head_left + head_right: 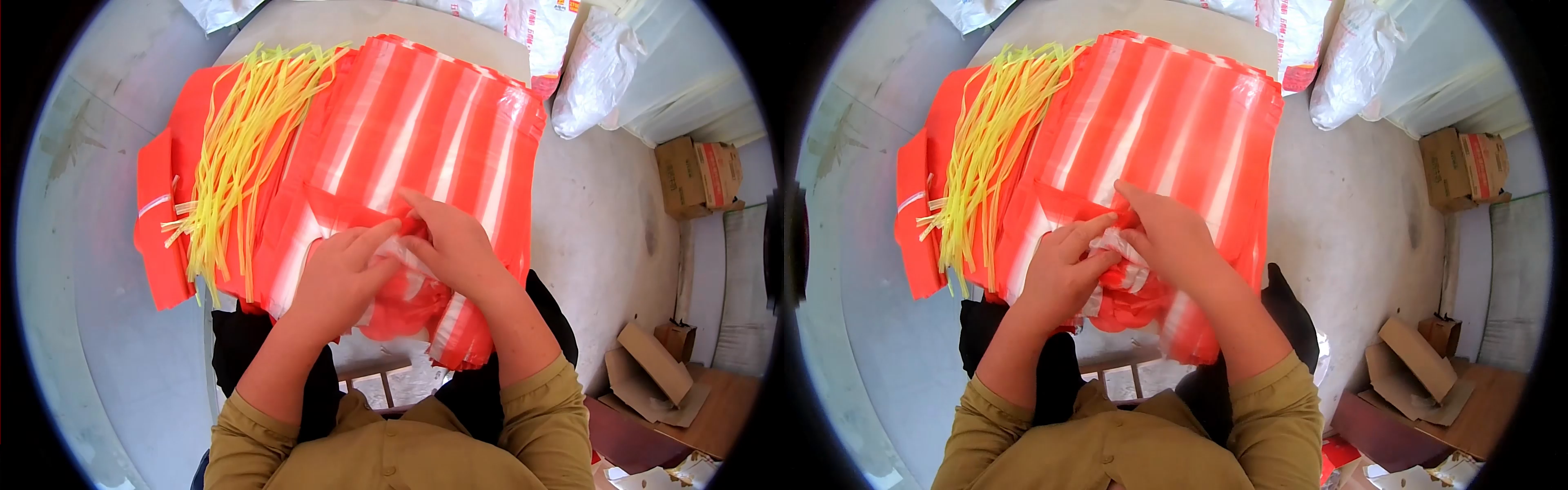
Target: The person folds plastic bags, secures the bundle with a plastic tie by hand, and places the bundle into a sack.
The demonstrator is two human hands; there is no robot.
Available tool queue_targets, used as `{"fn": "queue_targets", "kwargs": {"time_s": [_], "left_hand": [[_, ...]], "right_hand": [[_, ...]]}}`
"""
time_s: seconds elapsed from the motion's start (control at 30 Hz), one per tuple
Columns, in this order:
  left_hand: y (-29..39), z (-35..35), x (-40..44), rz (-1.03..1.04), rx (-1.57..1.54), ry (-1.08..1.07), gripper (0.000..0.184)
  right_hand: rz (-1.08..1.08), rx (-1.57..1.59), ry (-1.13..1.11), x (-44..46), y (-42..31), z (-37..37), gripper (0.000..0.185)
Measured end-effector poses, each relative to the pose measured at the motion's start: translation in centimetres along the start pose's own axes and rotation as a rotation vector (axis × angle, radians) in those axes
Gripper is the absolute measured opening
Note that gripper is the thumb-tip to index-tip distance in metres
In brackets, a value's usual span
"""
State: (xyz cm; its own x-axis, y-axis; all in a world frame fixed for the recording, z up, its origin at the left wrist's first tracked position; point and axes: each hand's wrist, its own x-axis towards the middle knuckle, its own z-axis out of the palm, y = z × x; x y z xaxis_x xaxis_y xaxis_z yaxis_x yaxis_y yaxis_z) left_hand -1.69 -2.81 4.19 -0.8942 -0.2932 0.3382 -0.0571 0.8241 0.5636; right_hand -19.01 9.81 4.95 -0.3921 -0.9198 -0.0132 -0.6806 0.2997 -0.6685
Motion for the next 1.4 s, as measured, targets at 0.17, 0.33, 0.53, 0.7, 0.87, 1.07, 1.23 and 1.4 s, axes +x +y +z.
{"fn": "queue_targets", "kwargs": {"time_s": [0.17, 0.33, 0.53, 0.7, 0.87, 1.07, 1.23, 1.4], "left_hand": [[-0.8, 0.7, -0.2, 0.256, 0.112, 0.1, 0.021], [-1.1, 1.0, 0.4, 0.278, 0.076, 0.112, 0.02], [-0.9, 1.5, 0.9, 0.245, 0.057, 0.13, 0.022], [-0.7, 1.7, 1.2, 0.063, 0.0, 0.095, 0.025], [-1.0, 2.4, 1.3, -0.095, -0.074, 0.108, 0.019], [-0.2, 2.8, 1.5, -0.255, -0.028, 0.143, 0.016], [-0.4, 3.0, 1.2, -0.209, -0.032, 0.163, 0.017], [-1.1, 2.0, 1.1, 0.008, 0.116, 0.107, 0.029]], "right_hand": [[-0.08, -0.07, 0.013, 0.2, 0.2, 0.3, 0.064], [-0.127, -0.089, 0.016, 0.2, 0.3, 0.5, 0.066], [-0.138, 0.008, 0.007, 0.3, 1.3, 1.1, 0.063], [-0.11, 0.21, 0.128, 0.1, 1.4, 1.3, 0.049], [-0.263, 0.27, 0.214, -1.5, 1.6, -0.8, 0.024], [-0.574, -0.107, 0.174, -2.8, 0.3, 0.4, 0.024], [-0.53, -0.228, 0.182, -2.6, 1.8, 0.7, 0.035], [-0.544, -0.27, 0.197, -2.5, 1.8, 0.5, 0.035]]}}
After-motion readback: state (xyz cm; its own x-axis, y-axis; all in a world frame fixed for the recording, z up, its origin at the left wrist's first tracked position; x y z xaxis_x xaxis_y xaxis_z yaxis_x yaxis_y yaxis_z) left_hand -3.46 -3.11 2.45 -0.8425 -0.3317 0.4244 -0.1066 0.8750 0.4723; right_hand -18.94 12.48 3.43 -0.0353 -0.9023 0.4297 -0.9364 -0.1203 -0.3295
